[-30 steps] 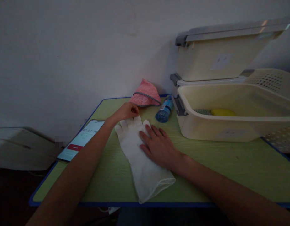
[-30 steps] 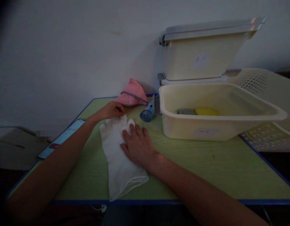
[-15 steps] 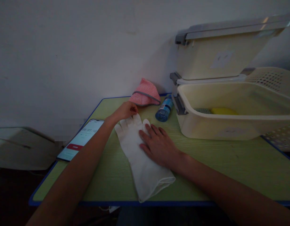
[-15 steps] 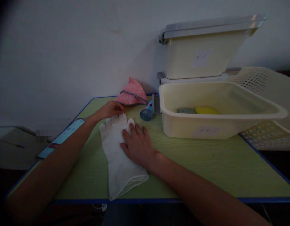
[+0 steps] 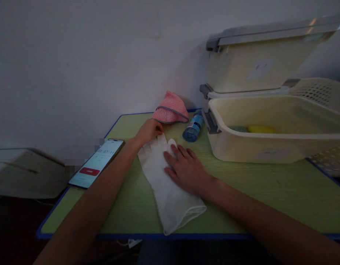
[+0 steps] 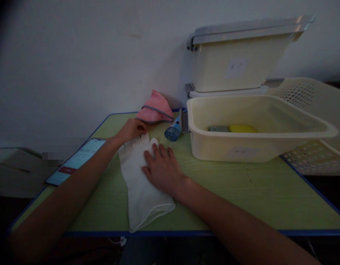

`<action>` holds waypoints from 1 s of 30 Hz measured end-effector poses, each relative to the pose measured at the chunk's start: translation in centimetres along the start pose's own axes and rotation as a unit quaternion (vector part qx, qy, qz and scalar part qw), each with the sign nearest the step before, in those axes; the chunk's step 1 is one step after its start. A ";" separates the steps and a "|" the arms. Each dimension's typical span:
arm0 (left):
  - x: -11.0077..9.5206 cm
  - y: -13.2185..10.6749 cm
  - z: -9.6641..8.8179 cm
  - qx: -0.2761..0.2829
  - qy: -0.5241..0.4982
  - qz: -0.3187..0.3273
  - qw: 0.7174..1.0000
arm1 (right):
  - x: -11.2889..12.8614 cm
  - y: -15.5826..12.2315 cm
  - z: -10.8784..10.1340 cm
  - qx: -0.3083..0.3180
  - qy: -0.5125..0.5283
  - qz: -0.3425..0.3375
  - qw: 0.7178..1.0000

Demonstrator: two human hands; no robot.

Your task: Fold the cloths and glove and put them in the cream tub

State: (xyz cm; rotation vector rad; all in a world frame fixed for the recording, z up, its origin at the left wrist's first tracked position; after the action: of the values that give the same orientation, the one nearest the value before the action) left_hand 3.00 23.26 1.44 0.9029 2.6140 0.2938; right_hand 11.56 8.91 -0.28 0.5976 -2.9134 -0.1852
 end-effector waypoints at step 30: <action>-0.6 -0.2 0.1 0.050 0.133 0.002 0.990 | -0.1 -0.1 -0.1 -0.008 0.007 0.000 1.000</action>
State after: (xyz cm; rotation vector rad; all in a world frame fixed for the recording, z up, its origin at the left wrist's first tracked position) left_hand 3.36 22.68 1.45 0.9596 2.8939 0.3049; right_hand 11.68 8.81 -0.25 0.5941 -2.8958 -0.2036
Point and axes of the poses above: each hand's wrist, its own y-axis towards the middle knuckle, its own z-axis out of the palm, x = y × z, the point moved 10 cm from there along y, towards the middle knuckle, and after that the axes turned 15 degrees about z, right-handed, at the moved point
